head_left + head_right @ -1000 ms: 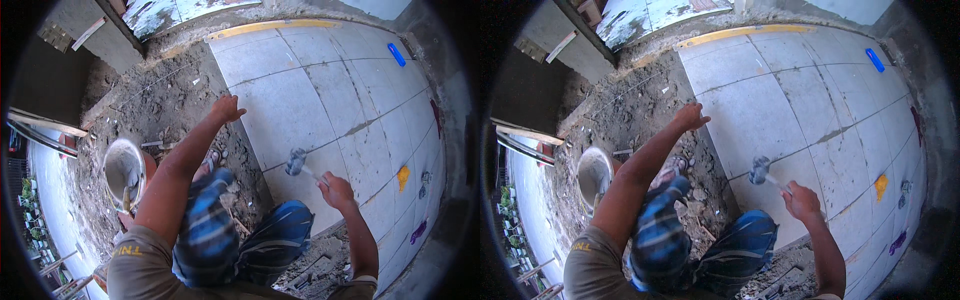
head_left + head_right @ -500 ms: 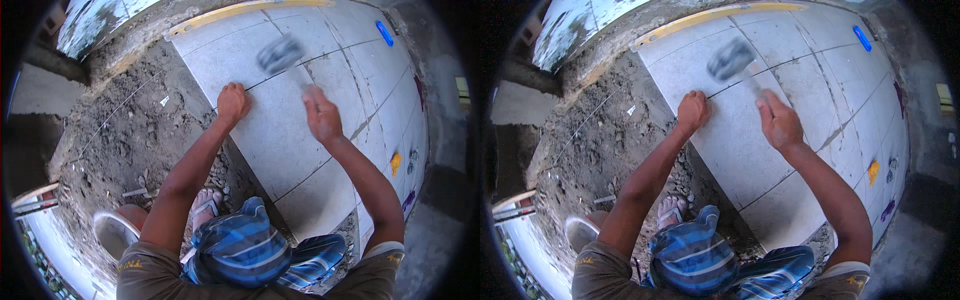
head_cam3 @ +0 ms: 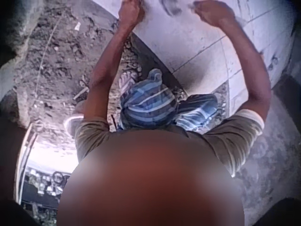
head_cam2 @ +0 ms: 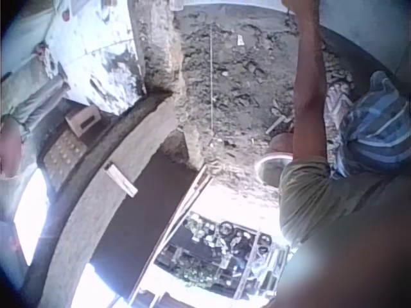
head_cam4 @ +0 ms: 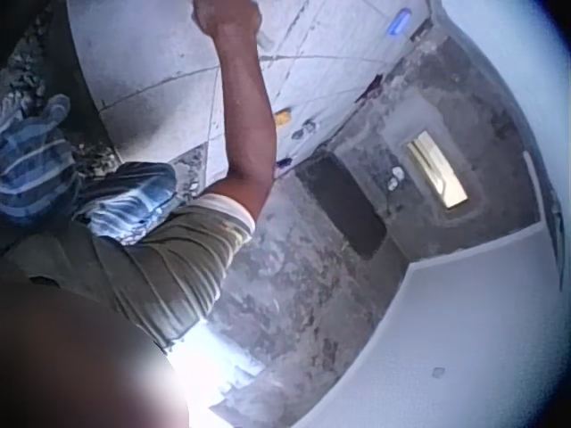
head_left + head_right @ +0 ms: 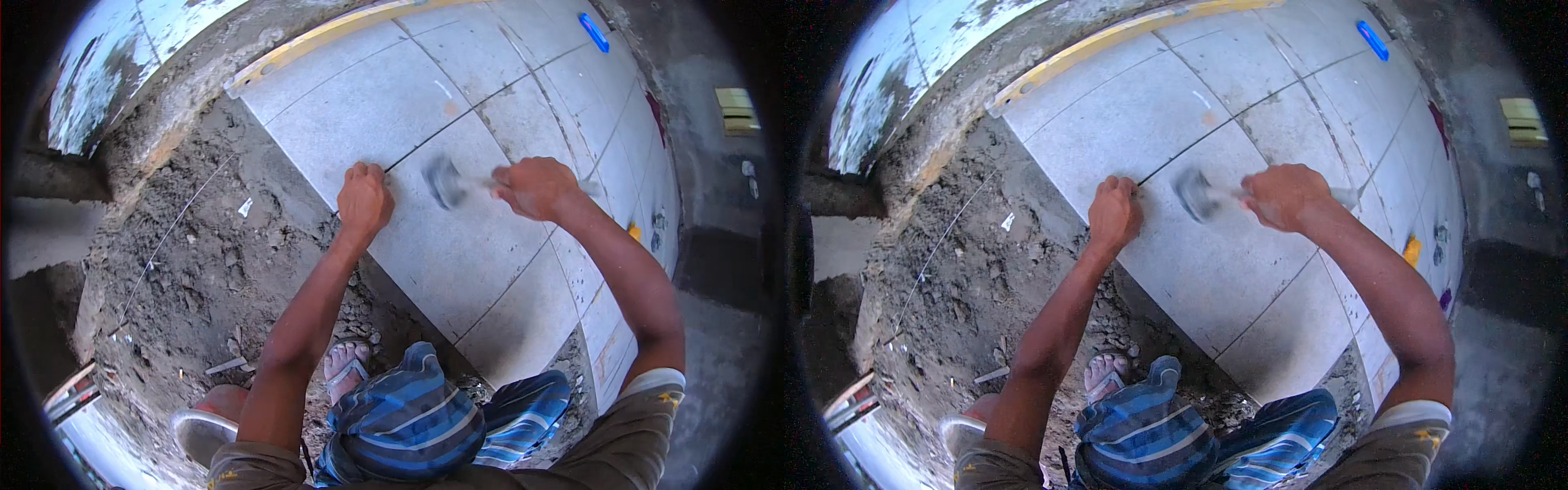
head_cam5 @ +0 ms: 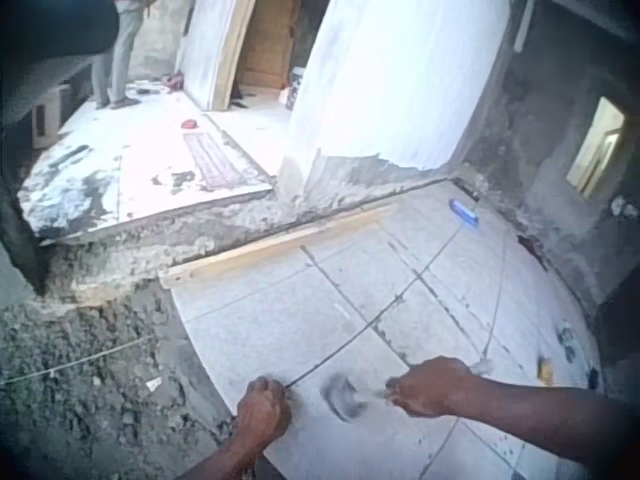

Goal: Laying and leveling floor tiles on a mortar bed.

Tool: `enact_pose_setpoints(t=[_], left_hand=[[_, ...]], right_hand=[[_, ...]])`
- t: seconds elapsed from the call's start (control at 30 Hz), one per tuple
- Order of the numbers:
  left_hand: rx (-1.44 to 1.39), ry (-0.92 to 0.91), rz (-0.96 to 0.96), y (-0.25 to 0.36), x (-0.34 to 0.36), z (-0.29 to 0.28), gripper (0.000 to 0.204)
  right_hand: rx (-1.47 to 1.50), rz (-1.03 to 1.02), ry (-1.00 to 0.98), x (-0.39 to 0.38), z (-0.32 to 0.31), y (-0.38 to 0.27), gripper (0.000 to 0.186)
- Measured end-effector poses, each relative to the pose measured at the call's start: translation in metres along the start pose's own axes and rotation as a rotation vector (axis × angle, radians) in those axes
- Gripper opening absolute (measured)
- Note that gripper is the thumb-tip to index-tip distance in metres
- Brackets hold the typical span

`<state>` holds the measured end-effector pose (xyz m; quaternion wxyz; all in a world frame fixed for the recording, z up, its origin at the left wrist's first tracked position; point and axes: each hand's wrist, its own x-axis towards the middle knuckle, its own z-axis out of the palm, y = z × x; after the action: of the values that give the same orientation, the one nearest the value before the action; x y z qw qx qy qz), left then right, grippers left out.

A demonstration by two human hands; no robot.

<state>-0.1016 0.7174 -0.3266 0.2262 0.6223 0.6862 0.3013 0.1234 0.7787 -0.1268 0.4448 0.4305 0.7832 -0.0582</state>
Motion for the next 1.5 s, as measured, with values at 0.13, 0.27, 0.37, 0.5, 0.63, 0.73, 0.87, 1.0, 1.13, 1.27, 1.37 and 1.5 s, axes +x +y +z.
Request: enact_pose_setpoints(t=[0.13,0.27,0.37,0.5,0.63,0.73,0.87,1.0,1.13,1.27,1.37,1.5], left_hand=[[-0.037,0.036,0.034,-0.001,-0.002,0.0,0.017],[-0.024,-0.004,0.041,0.0,-0.004,0.0,0.021],[-0.031,0.021,0.045,0.0,-0.004,-0.001,0.023],[-0.014,0.024,0.046,0.002,-0.003,0.0,0.024],[-0.01,0.063,0.039,0.003,-0.006,0.002,0.021],[-0.008,-0.067,0.037,-0.005,0.002,-0.009,0.021],[0.083,-0.053,0.149,-0.045,0.05,-0.044,0.032],[0.558,0.294,0.132,-0.09,0.095,-0.064,0.071],[0.574,0.159,0.081,-0.102,0.094,-0.054,0.082],[0.533,0.168,0.1,-0.103,0.09,-0.05,0.087],[0.512,0.16,0.098,-0.105,0.092,-0.051,0.086],[0.553,0.169,0.099,-0.107,0.088,-0.051,0.087]], right_hand=[[0.507,0.248,0.329,-0.012,0.0,-0.001,0.033],[0.111,0.174,0.052,-0.024,0.0,0.01,0.034],[0.359,0.225,0.267,-0.027,0.002,0.013,0.032],[0.218,0.237,0.105,-0.026,0.007,0.011,0.03],[0.136,0.077,0.002,-0.018,-0.004,0.02,0.028],[0.329,-0.001,0.476,-0.004,-0.044,0.029,0.038],[0.197,-0.047,0.871,0.04,-0.139,0.021,0.037],[0.265,-0.097,1.078,0.087,-0.19,-0.009,0.043],[0.407,0.088,0.863,0.135,-0.175,-0.034,0.045],[-0.125,-0.057,0.271,0.147,-0.17,-0.027,0.037],[0.36,-0.051,0.729,0.14,-0.172,-0.039,0.034],[-0.073,-0.043,0.401,0.128,-0.185,-0.056,0.031]])
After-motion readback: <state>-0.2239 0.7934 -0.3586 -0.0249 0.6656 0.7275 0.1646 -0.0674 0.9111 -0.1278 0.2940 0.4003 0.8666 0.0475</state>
